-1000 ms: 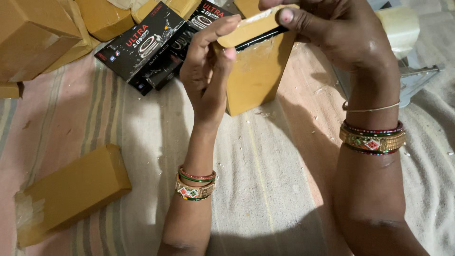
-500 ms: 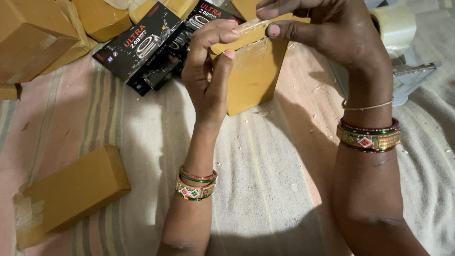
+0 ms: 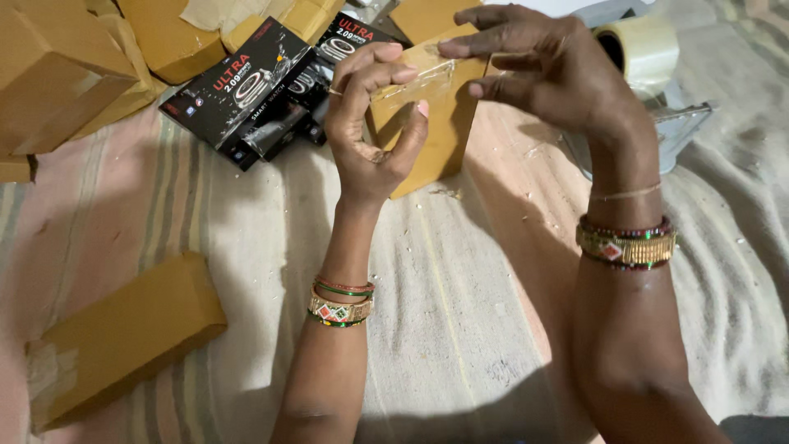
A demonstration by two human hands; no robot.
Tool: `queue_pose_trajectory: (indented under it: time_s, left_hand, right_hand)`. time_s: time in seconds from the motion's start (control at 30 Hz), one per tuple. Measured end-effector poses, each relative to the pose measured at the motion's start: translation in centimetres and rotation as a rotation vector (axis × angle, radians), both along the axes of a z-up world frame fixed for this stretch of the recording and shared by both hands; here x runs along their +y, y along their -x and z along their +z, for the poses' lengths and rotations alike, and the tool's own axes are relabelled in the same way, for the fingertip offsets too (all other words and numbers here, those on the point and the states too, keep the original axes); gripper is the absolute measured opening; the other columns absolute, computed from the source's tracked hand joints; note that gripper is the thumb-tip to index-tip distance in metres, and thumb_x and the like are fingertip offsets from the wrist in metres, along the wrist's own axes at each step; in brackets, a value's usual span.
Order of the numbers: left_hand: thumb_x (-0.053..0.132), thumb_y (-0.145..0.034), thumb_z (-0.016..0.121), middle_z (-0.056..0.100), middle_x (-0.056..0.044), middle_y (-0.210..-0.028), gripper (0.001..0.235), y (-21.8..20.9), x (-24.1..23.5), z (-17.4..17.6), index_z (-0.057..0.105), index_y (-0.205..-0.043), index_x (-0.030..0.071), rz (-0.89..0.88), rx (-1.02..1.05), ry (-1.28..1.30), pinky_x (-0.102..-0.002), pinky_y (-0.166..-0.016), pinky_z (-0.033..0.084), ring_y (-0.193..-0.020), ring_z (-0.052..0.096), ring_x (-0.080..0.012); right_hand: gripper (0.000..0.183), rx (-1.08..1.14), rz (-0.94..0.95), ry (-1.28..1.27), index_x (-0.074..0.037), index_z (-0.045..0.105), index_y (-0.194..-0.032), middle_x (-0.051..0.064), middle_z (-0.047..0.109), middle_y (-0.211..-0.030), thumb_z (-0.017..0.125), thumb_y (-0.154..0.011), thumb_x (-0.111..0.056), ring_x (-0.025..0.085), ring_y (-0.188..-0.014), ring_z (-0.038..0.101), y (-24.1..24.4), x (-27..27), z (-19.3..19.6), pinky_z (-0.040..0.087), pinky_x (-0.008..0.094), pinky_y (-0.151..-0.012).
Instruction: The person packs smart watches into small cardboard boxes. They open the watch boxes, place the watches and accessories inside, close the flaps, and seal the boxes with packing tape using a tape dispenser.
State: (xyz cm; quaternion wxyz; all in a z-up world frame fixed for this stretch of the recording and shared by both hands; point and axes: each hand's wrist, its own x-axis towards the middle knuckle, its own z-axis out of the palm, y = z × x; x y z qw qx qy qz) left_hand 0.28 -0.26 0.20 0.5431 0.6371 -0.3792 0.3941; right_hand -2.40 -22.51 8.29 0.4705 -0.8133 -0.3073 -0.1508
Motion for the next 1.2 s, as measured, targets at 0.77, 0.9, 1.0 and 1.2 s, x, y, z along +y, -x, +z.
queue_pose_trajectory:
  time_s: [0.77,0.9,1.0,1.2]
  left_hand:
    - [0.002,-0.098,0.084,0.057,-0.010,-0.127,0.031,0.1,-0.8,-0.6,0.060,-0.118,0.006,0.093,-0.028,-0.013,-0.036,-0.112,0.049,-0.125,0.057,-0.0220]
    - [0.002,-0.098,0.083,0.057,-0.010,-0.129,0.032,0.1,-0.8,-0.4,0.059,-0.118,0.006,0.120,-0.052,-0.042,-0.036,-0.112,0.048,-0.124,0.057,-0.0214]
    - [0.002,-0.099,0.083,0.057,-0.010,-0.131,0.031,0.0,-0.8,-0.4,0.059,-0.119,0.006,0.113,-0.051,-0.048,-0.036,-0.113,0.048,-0.125,0.056,-0.0216]
    - [0.001,-0.101,0.082,0.056,-0.009,-0.127,0.031,-0.1,-1.1,-0.6,0.059,-0.120,0.006,0.106,-0.051,-0.035,-0.035,-0.113,0.047,-0.125,0.056,-0.0207]
  right_hand:
    - [0.048,-0.206,-1.119,0.188,0.006,0.074,-0.093,0.040,0.062,-0.117,0.069,-0.103,-0.041,0.051,-0.127,0.046,3.8,-13.5,-11.1,0.039,0.062,-0.101]
    - [0.039,0.178,-1.101,-0.196,0.005,0.062,-0.081,0.030,0.065,-0.101,0.073,-0.095,-0.030,0.045,-0.103,0.060,3.1,-13.6,-10.9,0.048,0.059,-0.086]
    - [0.016,-0.091,-0.701,-0.686,-0.002,0.071,-0.074,0.016,0.072,-0.107,0.072,-0.086,-0.013,0.017,-0.120,0.056,2.3,-13.3,-11.4,0.050,0.034,-0.095]
    - [0.020,-0.125,-0.486,-1.218,0.001,0.078,-0.095,0.016,0.068,-0.110,0.062,-0.084,-0.005,0.014,-0.079,0.052,1.5,-14.3,-13.0,0.049,0.027,-0.078]
